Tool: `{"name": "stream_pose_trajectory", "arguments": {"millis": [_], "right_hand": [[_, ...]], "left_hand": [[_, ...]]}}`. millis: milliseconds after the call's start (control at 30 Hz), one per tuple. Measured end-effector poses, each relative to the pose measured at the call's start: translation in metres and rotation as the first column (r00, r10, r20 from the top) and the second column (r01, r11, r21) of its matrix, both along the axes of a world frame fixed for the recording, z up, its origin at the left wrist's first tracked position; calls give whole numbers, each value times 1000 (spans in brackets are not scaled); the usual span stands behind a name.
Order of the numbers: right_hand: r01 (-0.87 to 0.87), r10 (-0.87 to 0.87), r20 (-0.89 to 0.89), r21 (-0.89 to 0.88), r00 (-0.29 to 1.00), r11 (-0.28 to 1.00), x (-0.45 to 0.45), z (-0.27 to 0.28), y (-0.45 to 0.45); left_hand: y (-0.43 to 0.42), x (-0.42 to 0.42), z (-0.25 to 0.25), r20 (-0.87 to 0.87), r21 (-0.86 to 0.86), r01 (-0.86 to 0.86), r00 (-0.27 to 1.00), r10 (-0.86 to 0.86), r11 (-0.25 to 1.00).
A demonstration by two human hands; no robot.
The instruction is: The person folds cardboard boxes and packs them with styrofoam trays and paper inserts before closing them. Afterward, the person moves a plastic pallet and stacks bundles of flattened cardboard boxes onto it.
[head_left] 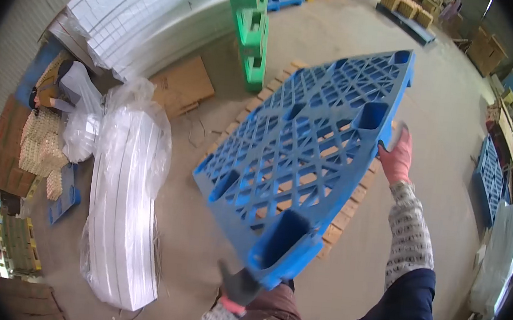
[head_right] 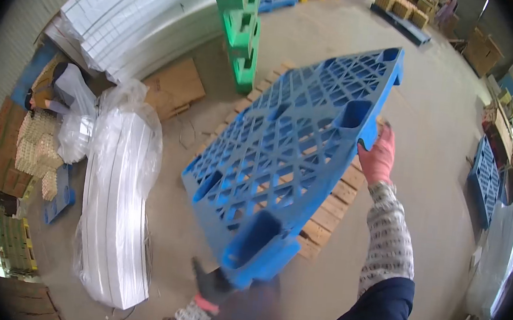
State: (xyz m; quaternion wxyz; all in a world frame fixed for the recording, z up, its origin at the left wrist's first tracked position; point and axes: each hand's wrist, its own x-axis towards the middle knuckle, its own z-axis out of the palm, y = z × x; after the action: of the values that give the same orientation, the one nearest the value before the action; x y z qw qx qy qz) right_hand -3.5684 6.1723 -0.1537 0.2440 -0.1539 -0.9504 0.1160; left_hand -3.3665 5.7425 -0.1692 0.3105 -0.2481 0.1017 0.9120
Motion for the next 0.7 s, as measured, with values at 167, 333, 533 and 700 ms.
{"name": "stream_pose_trajectory", "arguments": {"millis": [167,333,533,700], "right_hand": [[308,110,300,-949,948,-64,145,-126,-52],[362,-167,377,-925,911,-116,131,-172,-75],[309,-240,329,-944,913,-119,144,-342,-7],[171,-213,231,-948,949,-268,140,-348,55]], "left_hand": [[67,-7,-111,137,24,128,982,-130,992],[78,6,-167,294,-299,494,862,-413,817],[-3,41,-177,104,-902,418,458,-883,110],[-152,84,-139,447,-884,463,800,-401,-62]]}}
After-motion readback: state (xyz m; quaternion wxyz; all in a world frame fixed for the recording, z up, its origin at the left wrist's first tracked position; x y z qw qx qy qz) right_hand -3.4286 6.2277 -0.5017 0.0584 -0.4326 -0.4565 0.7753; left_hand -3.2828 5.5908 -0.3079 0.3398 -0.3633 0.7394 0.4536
